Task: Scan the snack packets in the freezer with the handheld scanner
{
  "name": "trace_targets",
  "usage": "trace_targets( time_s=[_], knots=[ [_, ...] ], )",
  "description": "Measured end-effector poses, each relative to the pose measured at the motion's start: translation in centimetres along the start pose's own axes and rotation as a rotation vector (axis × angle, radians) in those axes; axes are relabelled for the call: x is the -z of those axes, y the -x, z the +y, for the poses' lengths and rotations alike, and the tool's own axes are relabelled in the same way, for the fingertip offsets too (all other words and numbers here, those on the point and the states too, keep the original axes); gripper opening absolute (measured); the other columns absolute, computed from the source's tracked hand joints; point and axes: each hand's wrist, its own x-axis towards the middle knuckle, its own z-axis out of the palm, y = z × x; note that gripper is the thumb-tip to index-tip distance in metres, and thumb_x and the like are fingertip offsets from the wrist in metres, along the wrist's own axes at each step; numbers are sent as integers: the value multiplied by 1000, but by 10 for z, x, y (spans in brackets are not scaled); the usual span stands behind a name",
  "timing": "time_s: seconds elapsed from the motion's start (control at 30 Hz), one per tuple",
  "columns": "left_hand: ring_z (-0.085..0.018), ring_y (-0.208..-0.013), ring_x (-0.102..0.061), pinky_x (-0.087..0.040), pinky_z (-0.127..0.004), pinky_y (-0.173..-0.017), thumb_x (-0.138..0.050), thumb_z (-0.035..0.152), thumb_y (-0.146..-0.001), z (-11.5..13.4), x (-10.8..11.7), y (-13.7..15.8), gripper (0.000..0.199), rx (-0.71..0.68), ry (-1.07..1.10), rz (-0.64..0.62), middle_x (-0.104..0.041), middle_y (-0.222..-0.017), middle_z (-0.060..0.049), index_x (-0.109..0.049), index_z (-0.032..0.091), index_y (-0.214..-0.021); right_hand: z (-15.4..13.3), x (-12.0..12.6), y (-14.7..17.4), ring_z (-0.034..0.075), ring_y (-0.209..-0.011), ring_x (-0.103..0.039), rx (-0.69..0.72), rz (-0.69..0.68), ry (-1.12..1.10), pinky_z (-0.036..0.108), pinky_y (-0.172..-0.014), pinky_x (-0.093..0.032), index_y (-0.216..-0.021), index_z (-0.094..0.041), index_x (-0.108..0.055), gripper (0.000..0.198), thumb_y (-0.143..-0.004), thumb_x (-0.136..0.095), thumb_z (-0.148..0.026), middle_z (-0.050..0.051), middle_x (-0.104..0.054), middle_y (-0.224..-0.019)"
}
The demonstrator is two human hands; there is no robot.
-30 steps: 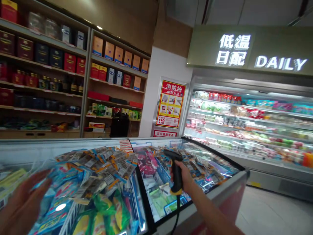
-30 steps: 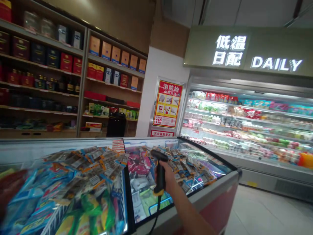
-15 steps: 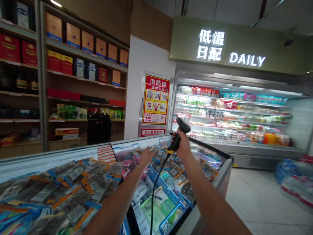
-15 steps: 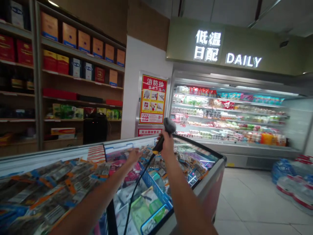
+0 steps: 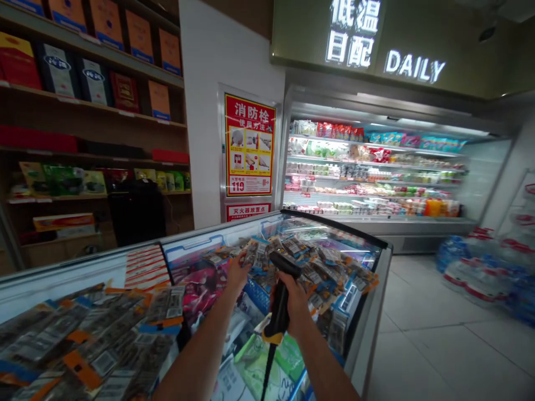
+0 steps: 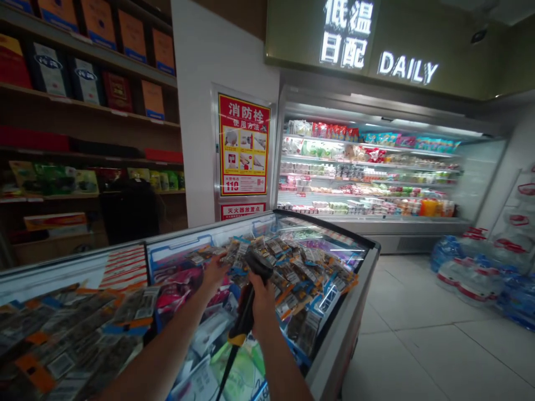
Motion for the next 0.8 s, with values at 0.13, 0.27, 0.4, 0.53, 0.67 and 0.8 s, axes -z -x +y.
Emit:
trace_targets(
  time_s=[0.13, 0.27, 0.4, 0.53, 0.67, 0.8],
  knots=[
    [-7, -49, -51, -44, -20, -55, -51, 5, -64, 6, 8, 2, 42, 75, 277, 34, -51, -59, 5, -53, 15, -105, 3, -9, 12, 9, -33, -46, -81, -21, 73, 20, -30, -35, -68, -14, -54, 32, -58, -61, -43, -2, -53, -43],
    [-6, -53, -52, -46, -19, -59, -50, 3, -62, 13, 9, 4, 45, 89, 421, 52, -49, -60, 6, -51, 16, -105, 6, -12, 18, 9, -32, -46, -102, -23, 111, 19, -29, -34, -69, -13, -54, 34, -58, -60, -45, -2, -53, -43],
    [-5, -53, -51, -48, -19, -60, -48, 3, -63, 16, 8, 7, 45, 79, 435, 60, -47, -59, 7, -52, 18, -105, 5, -10, 18, 9, -32, -45, -114, -48, 113, 20, -29, -34, -70, -14, -52, 33, -60, -58, -45, -3, -52, -43],
    [-5, -51, -50, -48, -20, -58, -50, 5, -63, 15, 10, 8, 44, 64, 400, 82, -46, -59, 7, -54, 19, -104, 5, -8, 20, 9, -31, -45, -111, -55, 116, 20, -28, -34, -68, -14, -51, 32, -60, -58, -45, -3, -51, -42],
    [-5, -50, -50, -47, -20, -54, -53, 5, -62, 14, 11, 7, 42, 48, 426, 103, -46, -62, 6, -55, 19, -102, 5, -7, 21, 9, -30, -44, -92, -57, 101, 20, -29, -34, -66, -15, -50, 31, -59, -59, -44, -4, -50, -41],
    [-6, -52, -51, -47, -20, -55, -52, 1, -61, 13, 13, 7, 44, 49, 408, 109, -47, -61, 5, -55, 18, -102, 6, -3, 20, 9, -32, -45, -106, -52, 80, 20, -30, -34, -66, -15, -50, 31, -60, -59, -44, -4, -50, -42]
  ],
)
